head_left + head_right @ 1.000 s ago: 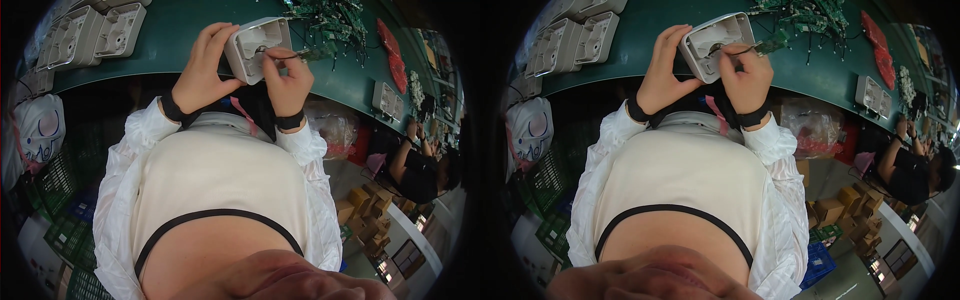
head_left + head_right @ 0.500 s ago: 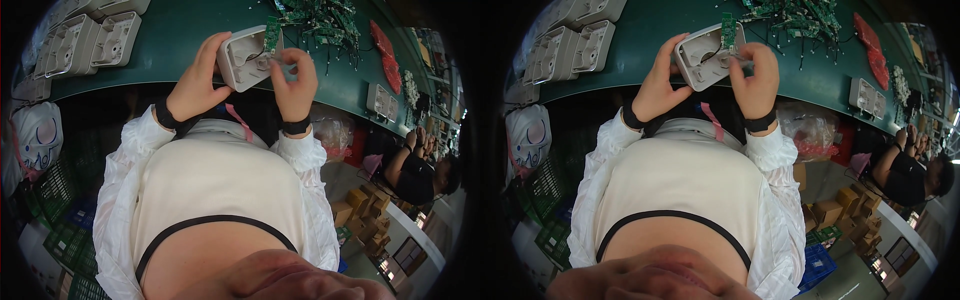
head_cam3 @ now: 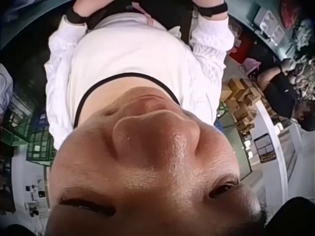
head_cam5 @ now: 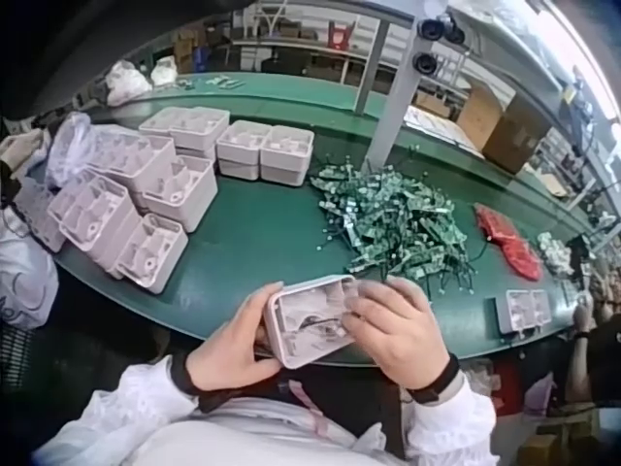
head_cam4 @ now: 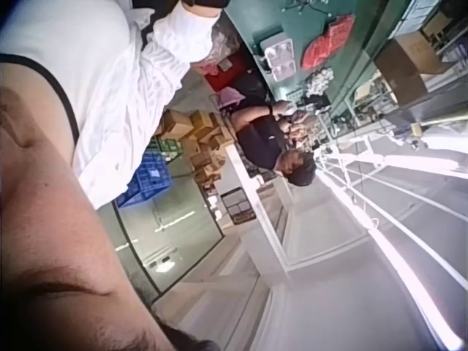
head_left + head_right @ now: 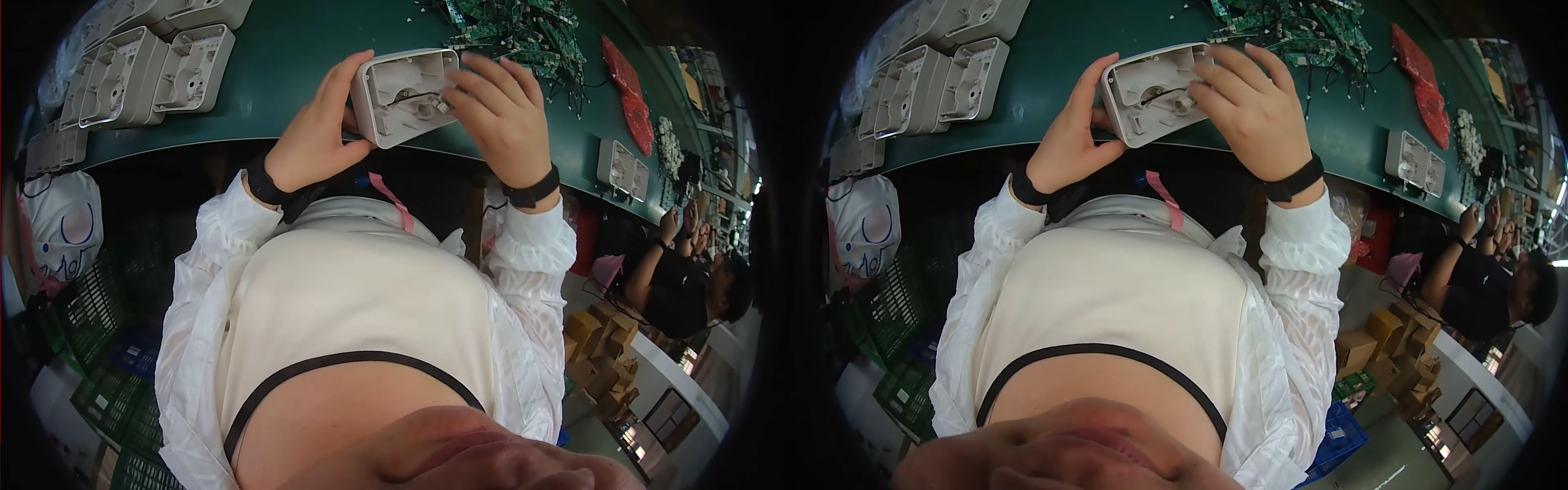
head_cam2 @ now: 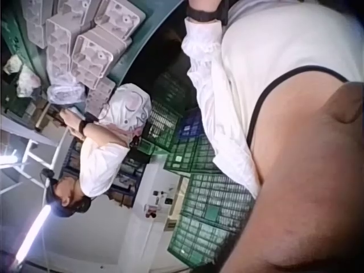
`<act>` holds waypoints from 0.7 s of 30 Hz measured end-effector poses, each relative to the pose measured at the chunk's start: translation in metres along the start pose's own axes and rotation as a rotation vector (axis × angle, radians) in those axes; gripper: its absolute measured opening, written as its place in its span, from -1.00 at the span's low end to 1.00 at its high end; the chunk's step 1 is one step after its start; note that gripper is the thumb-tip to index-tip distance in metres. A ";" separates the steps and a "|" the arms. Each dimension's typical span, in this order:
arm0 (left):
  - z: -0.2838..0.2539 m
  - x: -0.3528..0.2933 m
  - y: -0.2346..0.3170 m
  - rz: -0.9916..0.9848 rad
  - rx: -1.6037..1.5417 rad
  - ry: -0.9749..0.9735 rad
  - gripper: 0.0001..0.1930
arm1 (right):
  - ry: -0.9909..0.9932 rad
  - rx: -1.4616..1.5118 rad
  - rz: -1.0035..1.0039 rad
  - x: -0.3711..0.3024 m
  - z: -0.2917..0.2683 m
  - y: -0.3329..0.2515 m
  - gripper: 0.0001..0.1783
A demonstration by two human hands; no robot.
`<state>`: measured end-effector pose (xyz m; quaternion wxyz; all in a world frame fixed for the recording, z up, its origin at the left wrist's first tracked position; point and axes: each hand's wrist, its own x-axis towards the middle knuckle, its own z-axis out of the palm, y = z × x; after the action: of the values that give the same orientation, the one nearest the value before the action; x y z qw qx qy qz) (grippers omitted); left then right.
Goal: Assembling electronic circuit boards into plastic housings on a factory production line.
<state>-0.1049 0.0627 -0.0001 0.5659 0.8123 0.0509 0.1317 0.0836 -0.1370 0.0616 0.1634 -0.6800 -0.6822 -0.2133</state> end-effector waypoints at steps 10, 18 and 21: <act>0.000 -0.002 -0.002 -0.059 -0.054 -0.010 0.09 | -0.051 0.531 0.213 -0.026 0.020 -0.045 -0.69; -0.003 -0.001 0.005 -0.149 -0.048 -0.005 0.08 | 0.142 0.564 0.317 -0.034 0.043 -0.061 -0.68; -0.006 0.001 0.007 -0.155 -0.066 -0.006 0.08 | 0.162 0.597 0.430 -0.031 0.049 -0.066 -0.68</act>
<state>-0.1061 0.0663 0.0085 0.6008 0.7873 0.1075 0.0869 0.0221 -0.1371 -0.0004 0.4487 -0.7111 -0.5410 -0.0191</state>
